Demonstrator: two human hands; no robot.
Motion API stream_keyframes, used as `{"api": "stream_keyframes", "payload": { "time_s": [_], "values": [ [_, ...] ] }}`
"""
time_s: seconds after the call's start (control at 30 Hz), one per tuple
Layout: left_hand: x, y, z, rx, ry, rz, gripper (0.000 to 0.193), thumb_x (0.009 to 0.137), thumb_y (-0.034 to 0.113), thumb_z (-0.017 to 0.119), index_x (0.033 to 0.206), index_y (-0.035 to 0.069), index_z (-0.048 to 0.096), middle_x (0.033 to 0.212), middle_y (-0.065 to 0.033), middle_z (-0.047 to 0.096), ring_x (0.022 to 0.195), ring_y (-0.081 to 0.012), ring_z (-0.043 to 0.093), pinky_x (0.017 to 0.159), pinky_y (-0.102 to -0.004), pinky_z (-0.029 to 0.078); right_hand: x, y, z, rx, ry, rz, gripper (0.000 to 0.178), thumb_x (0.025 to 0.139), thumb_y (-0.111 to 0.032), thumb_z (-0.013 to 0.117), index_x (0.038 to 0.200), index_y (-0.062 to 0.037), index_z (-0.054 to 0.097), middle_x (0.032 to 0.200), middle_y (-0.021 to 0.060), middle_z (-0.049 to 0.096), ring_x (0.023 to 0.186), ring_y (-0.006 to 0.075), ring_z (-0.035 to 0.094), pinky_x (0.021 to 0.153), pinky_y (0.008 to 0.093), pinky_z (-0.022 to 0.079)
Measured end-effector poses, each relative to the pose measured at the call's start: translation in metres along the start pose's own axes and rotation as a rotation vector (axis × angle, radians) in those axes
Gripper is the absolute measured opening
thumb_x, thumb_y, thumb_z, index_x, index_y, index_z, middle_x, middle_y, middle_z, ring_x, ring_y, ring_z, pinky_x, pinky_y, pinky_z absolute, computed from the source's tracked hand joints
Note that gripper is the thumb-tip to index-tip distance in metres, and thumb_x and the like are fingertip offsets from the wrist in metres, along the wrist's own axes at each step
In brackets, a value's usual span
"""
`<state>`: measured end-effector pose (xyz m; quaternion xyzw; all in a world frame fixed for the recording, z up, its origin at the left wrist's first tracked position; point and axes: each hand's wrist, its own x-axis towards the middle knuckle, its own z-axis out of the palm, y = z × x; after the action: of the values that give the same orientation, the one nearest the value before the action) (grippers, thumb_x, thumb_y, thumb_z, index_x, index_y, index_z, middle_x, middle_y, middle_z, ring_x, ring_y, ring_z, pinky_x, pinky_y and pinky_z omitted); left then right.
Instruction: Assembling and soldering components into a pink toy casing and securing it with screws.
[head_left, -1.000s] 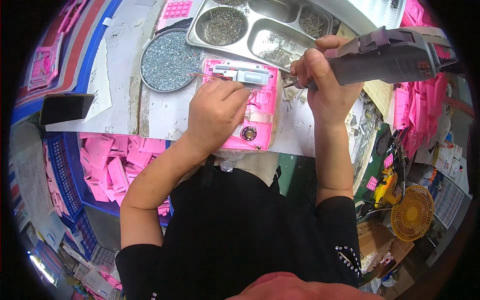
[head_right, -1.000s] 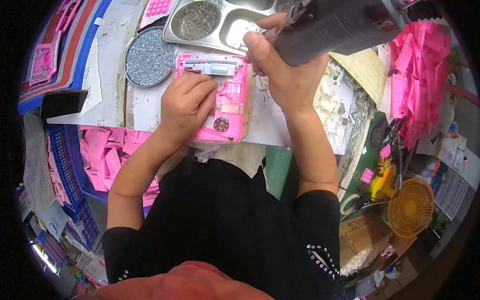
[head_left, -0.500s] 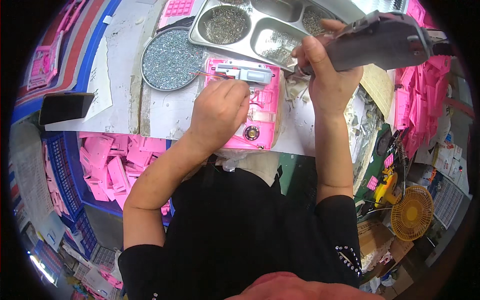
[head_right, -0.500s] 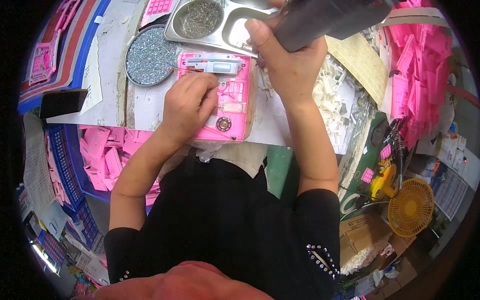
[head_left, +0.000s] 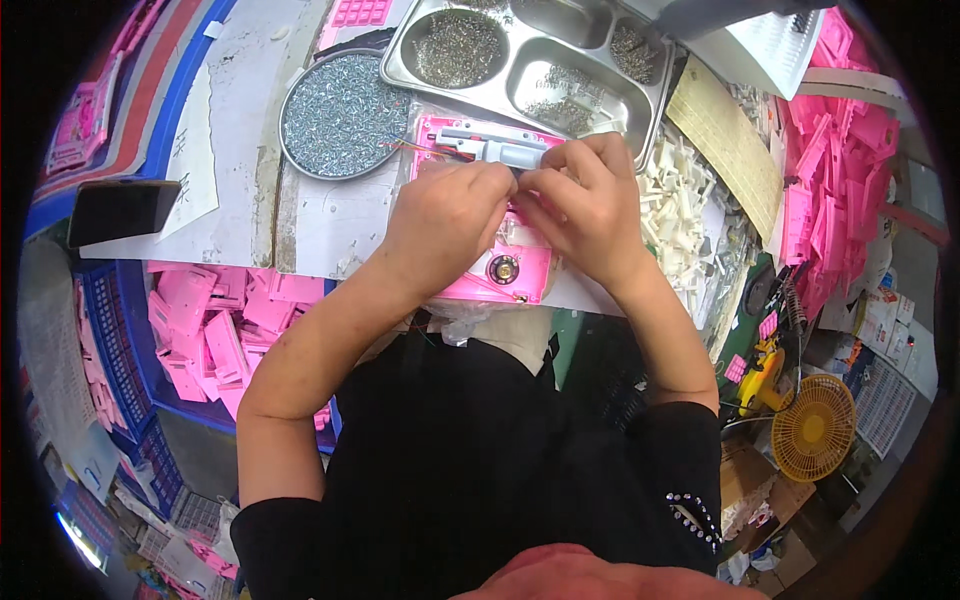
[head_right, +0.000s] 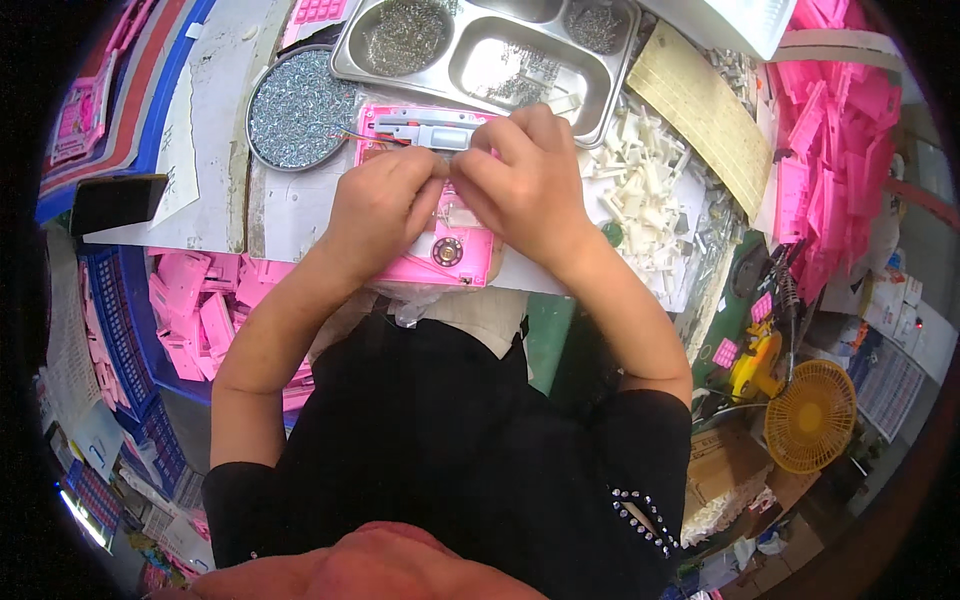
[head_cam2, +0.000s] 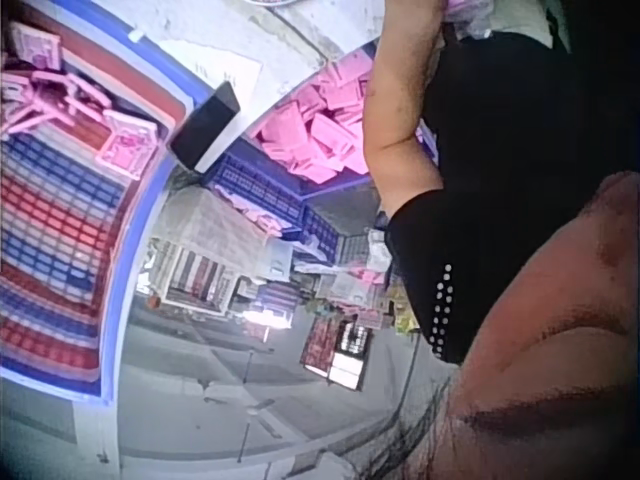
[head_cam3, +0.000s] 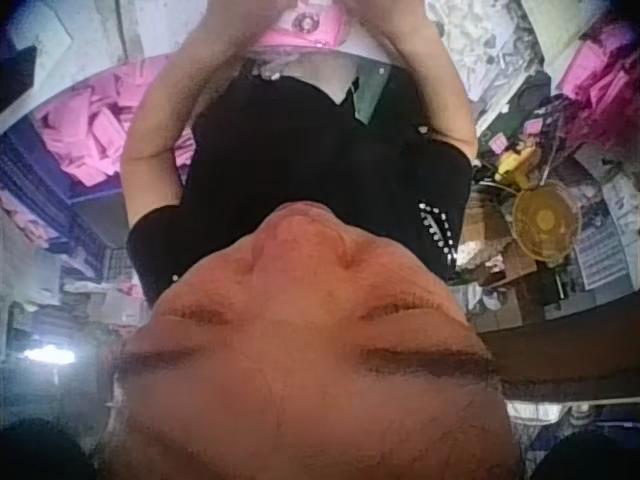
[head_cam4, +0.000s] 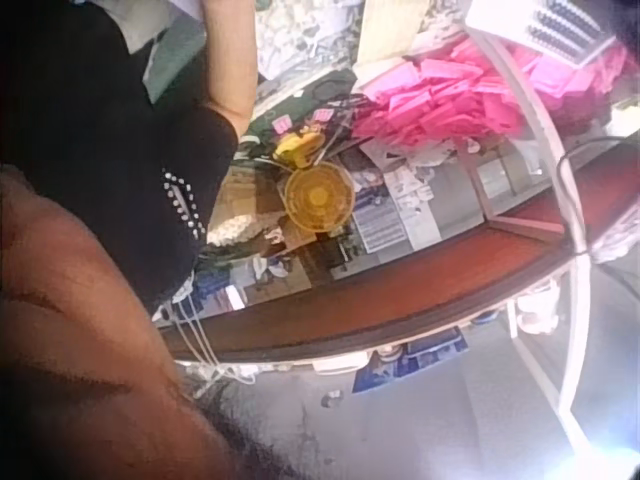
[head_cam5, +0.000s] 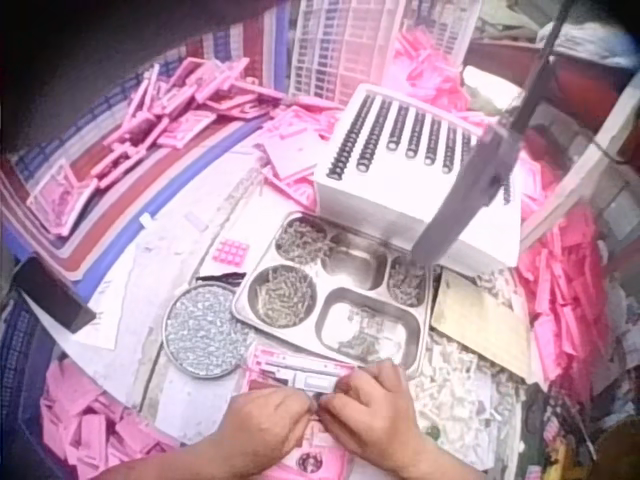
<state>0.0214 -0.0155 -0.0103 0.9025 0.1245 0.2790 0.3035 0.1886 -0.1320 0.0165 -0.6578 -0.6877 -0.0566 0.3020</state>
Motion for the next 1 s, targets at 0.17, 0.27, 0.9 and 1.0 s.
{"api": "stream_keyframes", "payload": {
  "time_s": [0.17, 0.27, 0.9, 1.0],
  "values": [
    [-0.002, 0.002, -0.008, -0.161, 0.006, -0.113, 0.009, 0.088, 0.005, 0.069, 0.096, 0.006, 0.065, 0.085, -0.0118, 0.07, 0.073, -0.0332, 0.068, 0.067, -0.0441, 0.053, 0.002, -0.002, -0.005, 0.033, -0.054, 0.031, 0.019, 0.073, -0.014, 0.081, 0.09, -0.0132, 0.072, 0.083, 0.0005, 0.06, 0.081, 0.0253, 0.054, 0.073, 0.0398, 0.042],
    [-0.004, 0.003, -0.018, -0.221, 0.066, -0.173, 0.011, 0.087, 0.0, 0.068, 0.097, 0.005, 0.066, 0.084, -0.0119, 0.069, 0.071, -0.0319, 0.067, 0.064, -0.0425, 0.052, -0.001, -0.008, -0.008, -0.01, -0.107, 0.059, 0.016, 0.076, -0.014, 0.08, 0.091, -0.0124, 0.074, 0.079, 0.0015, 0.061, 0.077, 0.0243, 0.056, 0.073, 0.0391, 0.042],
    [-0.019, -0.008, -0.036, -0.206, 0.19, -0.149, 0.016, 0.081, -0.007, 0.065, 0.094, 0.003, 0.066, 0.087, -0.0101, 0.067, 0.071, -0.0249, 0.063, 0.065, -0.0361, 0.05, 0.017, -0.037, 0.002, -0.075, -0.336, 0.307, 0.013, 0.081, -0.02, 0.075, 0.081, -0.008, 0.071, 0.065, 0.012, 0.067, 0.062, 0.0323, 0.067, 0.065, 0.0442, 0.049],
    [-0.02, -0.008, -0.036, -0.223, 0.17, -0.18, 0.016, 0.08, -0.006, 0.065, 0.093, 0.004, 0.066, 0.086, -0.0099, 0.067, 0.073, -0.0287, 0.065, 0.067, -0.0397, 0.051, 0.021, -0.041, 0.001, -0.115, -0.334, 0.312, 0.014, 0.08, -0.018, 0.073, 0.074, -0.0064, 0.066, 0.062, 0.0131, 0.066, 0.06, 0.0333, 0.066, 0.062, 0.0447, 0.048]
  ]
}}
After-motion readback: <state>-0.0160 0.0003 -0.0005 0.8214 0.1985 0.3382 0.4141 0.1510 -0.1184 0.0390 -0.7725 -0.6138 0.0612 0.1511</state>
